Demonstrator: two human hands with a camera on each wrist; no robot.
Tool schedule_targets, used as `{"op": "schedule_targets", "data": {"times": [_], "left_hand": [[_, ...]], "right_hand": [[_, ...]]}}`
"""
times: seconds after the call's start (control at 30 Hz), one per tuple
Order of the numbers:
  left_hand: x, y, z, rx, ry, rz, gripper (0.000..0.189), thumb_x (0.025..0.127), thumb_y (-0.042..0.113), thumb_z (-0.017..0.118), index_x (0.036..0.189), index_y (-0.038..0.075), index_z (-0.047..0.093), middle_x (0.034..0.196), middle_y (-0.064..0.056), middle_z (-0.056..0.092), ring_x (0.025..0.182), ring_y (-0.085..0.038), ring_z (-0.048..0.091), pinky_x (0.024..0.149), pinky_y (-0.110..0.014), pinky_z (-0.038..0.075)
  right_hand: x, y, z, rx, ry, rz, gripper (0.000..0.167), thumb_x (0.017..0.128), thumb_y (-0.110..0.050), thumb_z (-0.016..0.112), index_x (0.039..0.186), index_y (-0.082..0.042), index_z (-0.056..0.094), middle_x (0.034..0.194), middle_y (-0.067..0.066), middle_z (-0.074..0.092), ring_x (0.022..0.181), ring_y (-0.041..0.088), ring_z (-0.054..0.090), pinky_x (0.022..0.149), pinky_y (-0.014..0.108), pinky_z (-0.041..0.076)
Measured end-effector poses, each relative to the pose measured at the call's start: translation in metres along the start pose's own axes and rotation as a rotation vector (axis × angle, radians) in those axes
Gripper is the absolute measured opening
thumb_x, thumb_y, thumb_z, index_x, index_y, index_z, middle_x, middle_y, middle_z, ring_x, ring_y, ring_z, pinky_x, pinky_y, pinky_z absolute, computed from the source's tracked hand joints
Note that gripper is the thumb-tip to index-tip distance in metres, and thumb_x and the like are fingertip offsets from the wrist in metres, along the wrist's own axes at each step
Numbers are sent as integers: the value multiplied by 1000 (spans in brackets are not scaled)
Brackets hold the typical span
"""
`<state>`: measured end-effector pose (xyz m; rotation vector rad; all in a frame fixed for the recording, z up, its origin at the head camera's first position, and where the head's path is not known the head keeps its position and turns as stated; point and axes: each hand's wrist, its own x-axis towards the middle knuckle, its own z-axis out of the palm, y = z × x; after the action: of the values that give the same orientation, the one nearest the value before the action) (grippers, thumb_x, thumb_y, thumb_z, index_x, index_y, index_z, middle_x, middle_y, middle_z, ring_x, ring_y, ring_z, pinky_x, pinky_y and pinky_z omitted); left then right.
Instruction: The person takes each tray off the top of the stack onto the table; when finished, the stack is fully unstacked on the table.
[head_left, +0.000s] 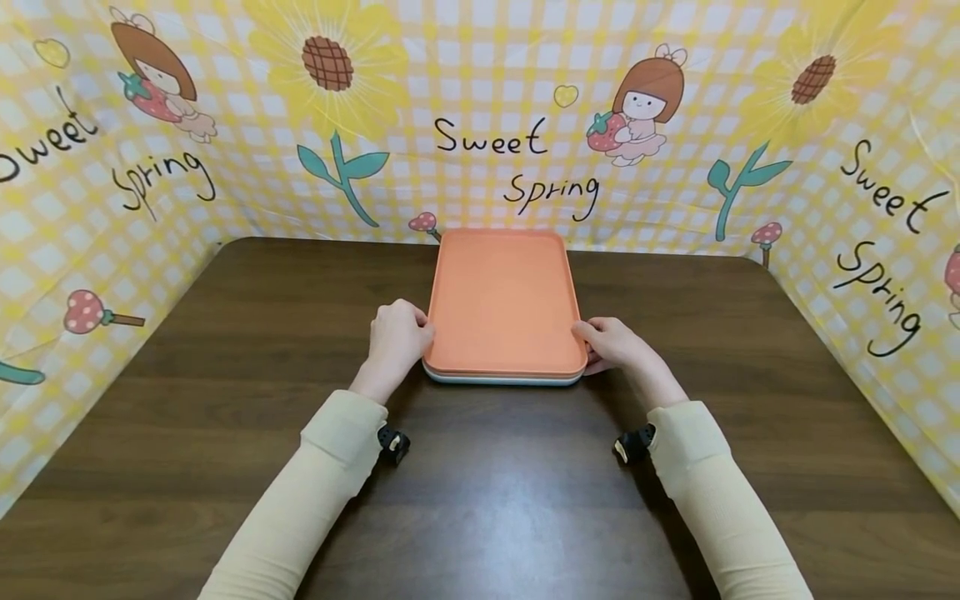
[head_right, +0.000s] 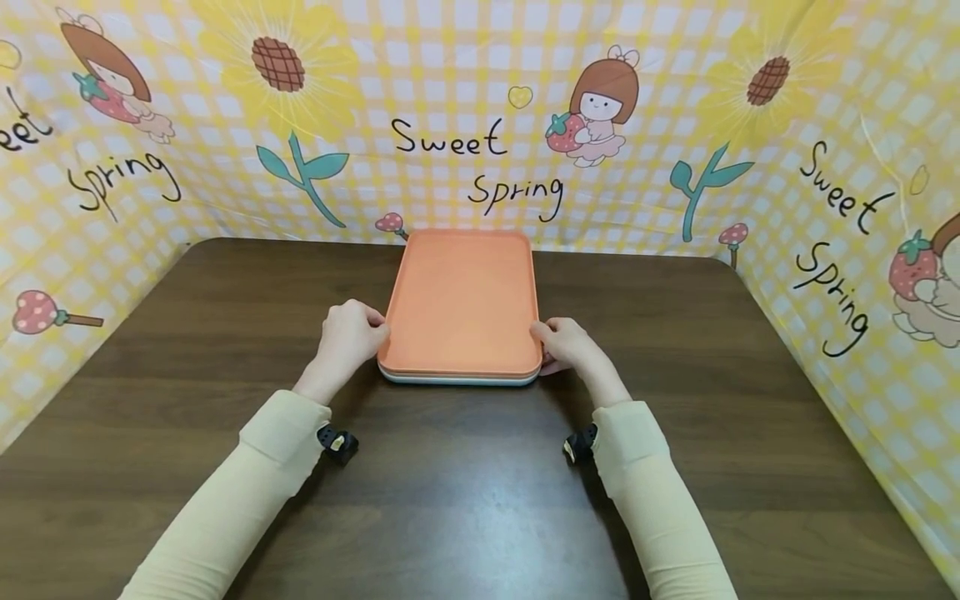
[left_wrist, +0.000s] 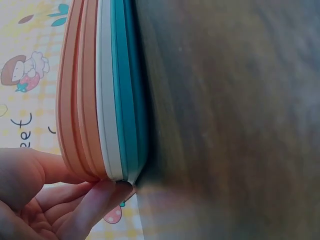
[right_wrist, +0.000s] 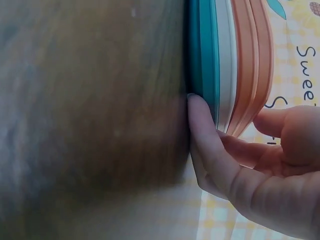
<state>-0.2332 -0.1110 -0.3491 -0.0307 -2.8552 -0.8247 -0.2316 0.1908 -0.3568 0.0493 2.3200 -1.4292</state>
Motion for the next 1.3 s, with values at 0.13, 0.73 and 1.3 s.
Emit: {"op": "schedule_targets", "data": {"times": [0.13,0.73,1.3], "left_hand": [[0,-2,-7,-10,24,-11,24,78,10,56,60,10,71,63,-4,67,62,-24,55,57,-36,43],[15,10,-24,121,-86,11,29,78,4,53,54,11,38,52,-3,39,55,-23,45,52,-36,42],[19,-19,-37,30,-249,-132,27,74,3,47,49,14,44,43,6,48,46,-15,59,50,-26,45]], "right_hand": [[1,1,1,-34,-14,-11,37,101,-24,36,110,10,46,77,6,55,63,9,61,67,33,57],[5,-6,-1,-227,18,-47,33,96,-9,42,117,16,43,90,18,57,58,6,58,63,29,57],[2,-6,1,-172,27,33,39,96,-13,49,123,15,46,81,12,59,60,10,60,63,33,57]]}}
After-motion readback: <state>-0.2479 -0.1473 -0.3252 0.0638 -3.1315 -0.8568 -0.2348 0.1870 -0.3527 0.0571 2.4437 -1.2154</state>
